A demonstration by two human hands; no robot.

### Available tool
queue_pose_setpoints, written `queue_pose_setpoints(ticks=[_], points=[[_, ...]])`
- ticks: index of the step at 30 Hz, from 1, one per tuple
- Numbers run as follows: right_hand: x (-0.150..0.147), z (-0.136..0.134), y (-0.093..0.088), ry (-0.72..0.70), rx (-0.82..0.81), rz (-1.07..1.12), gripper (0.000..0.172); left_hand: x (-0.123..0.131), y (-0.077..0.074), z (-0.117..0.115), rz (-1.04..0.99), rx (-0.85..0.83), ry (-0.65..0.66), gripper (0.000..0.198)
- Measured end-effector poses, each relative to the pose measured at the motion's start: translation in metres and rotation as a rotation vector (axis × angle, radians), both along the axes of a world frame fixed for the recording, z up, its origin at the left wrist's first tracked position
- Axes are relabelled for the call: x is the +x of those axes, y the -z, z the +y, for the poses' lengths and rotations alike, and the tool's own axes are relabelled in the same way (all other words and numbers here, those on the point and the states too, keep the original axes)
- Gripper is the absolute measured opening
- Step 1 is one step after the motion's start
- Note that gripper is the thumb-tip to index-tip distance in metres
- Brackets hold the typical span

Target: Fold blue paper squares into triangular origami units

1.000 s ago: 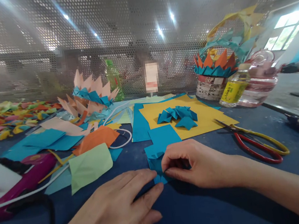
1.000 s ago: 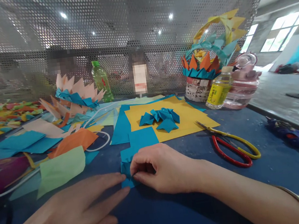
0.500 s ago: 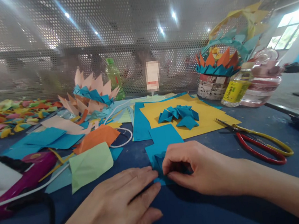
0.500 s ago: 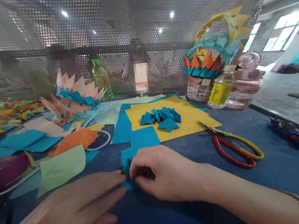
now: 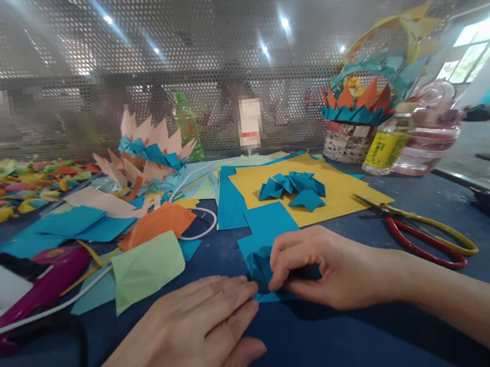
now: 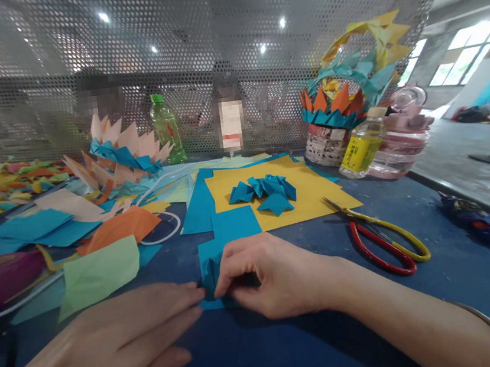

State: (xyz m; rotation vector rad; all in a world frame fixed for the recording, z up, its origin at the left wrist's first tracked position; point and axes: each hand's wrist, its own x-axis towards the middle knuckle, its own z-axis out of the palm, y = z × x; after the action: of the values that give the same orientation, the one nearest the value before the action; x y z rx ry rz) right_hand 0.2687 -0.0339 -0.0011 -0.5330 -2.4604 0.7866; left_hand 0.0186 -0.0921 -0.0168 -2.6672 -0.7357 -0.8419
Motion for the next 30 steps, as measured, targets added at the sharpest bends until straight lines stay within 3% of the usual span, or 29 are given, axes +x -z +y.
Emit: queue_pose_setpoints(ticks=[13, 19, 30], points=[[0.001, -0.005, -0.009, -0.019, 0.086, -0.096, 0.025, 0.001, 0.003, -0.003, -0.015, 0.024, -0.057, 0.033], [0.001, -0.006, -0.01, -0.034, 0.132, -0.125, 0.022, 0.003, -0.007, -0.006, 0.095, 0.049, -0.093, 0.036], [0.003, -0.008, -0.011, -0.037, 0.244, -0.182, 0.03, 0.005, -0.008, -0.004, 0.15, -0.061, -0.083, 0.038]])
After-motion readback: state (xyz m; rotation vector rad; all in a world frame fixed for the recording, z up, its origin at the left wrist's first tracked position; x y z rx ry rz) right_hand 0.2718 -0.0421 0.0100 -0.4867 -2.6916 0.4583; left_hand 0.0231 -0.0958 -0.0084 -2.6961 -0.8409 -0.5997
